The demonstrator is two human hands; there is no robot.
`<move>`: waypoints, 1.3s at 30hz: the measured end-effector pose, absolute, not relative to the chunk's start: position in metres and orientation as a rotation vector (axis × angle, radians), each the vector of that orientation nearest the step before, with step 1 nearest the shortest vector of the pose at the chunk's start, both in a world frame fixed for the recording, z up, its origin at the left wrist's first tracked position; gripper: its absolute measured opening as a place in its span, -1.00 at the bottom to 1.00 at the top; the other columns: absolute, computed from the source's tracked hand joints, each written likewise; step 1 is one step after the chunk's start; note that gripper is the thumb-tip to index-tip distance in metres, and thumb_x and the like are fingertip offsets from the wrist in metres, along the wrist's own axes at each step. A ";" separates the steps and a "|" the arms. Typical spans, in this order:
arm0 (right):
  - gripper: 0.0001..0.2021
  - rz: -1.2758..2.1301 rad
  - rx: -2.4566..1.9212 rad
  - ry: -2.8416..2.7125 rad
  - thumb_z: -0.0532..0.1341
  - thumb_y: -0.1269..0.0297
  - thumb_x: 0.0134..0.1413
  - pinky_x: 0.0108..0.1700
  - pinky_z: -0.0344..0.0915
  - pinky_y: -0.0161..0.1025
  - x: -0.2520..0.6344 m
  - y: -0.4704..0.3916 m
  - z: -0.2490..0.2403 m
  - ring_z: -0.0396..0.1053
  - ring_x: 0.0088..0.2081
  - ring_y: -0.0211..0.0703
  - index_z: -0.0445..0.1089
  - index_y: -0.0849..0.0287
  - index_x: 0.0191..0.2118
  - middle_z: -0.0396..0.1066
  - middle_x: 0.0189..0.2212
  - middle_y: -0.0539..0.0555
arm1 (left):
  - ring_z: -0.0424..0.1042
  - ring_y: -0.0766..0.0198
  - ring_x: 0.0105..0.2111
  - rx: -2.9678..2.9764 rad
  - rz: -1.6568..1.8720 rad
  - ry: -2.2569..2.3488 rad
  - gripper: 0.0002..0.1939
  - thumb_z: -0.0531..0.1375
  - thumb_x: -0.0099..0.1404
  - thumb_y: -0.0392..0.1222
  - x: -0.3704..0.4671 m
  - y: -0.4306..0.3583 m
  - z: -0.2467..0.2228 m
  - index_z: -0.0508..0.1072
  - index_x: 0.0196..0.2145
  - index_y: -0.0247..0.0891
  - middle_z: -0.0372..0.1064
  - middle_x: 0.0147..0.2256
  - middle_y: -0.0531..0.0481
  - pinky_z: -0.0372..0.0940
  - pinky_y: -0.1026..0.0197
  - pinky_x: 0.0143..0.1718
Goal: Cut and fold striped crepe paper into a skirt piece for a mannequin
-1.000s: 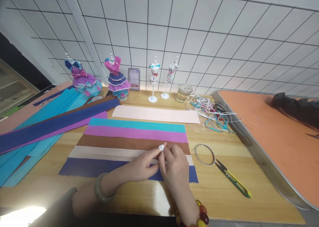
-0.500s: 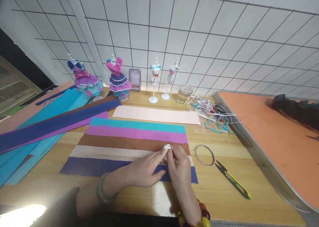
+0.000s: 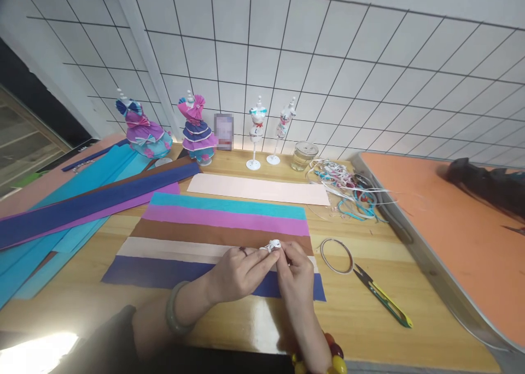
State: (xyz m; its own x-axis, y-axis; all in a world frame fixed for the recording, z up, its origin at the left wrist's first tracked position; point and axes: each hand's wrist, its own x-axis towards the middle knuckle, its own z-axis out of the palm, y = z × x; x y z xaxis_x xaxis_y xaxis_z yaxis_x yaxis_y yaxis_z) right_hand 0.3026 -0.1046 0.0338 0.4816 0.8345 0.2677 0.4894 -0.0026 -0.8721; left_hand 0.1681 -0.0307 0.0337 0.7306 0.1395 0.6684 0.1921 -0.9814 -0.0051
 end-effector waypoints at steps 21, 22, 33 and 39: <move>-0.76 0.653 -1.684 -0.918 0.17 0.14 0.03 -0.40 0.12 -0.33 0.306 -0.108 0.058 0.17 -0.46 -0.24 0.29 0.15 -0.54 0.16 -0.58 -0.06 | 0.37 0.37 -0.43 -3.480 -1.749 -1.047 -0.50 0.29 0.14 -0.12 0.161 -0.024 0.058 0.36 0.02 -0.32 0.41 -0.38 0.00 0.36 0.30 -0.40; -0.77 0.690 -1.671 -0.927 0.16 0.12 0.04 -0.38 0.14 -0.33 0.304 -0.108 0.057 0.19 -0.44 -0.23 0.31 0.15 -0.52 0.20 -0.55 -0.04 | 0.36 0.38 -0.44 -3.613 -1.604 -1.063 -0.44 0.29 0.14 -0.10 0.161 -0.024 0.056 0.32 0.07 -0.30 0.40 -0.37 0.01 0.35 0.31 -0.41; -0.73 0.919 -1.629 -1.243 0.13 0.11 0.11 -0.39 0.20 -0.31 0.295 -0.108 0.058 0.22 -0.46 -0.23 0.32 0.14 -0.51 0.26 -0.54 -0.02 | 0.33 0.32 -0.44 -3.170 -0.911 -0.569 -0.75 -0.03 0.37 -0.32 0.158 -0.011 0.041 0.42 -0.14 -0.31 0.31 -0.46 0.03 0.24 0.28 -0.42; -0.74 0.966 -1.608 -1.277 0.14 0.08 0.12 -0.38 0.20 -0.29 0.295 -0.105 0.056 0.21 -0.44 -0.21 0.37 0.16 -0.44 0.26 -0.54 -0.01 | 0.34 0.26 -0.43 -3.044 -0.795 -0.580 -0.83 0.00 0.34 -0.31 0.159 -0.014 0.041 0.38 -0.30 -0.33 0.29 -0.46 0.00 0.23 0.25 -0.47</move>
State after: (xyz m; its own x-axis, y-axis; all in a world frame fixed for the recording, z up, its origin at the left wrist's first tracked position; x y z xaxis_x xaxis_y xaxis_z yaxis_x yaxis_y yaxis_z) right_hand 0.2949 -0.1055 0.0562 0.1815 0.9813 -0.0646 0.3290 -0.1225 -0.9363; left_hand 0.1586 -0.0135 0.0412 0.8110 0.3589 0.4621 0.3302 -0.9327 0.1449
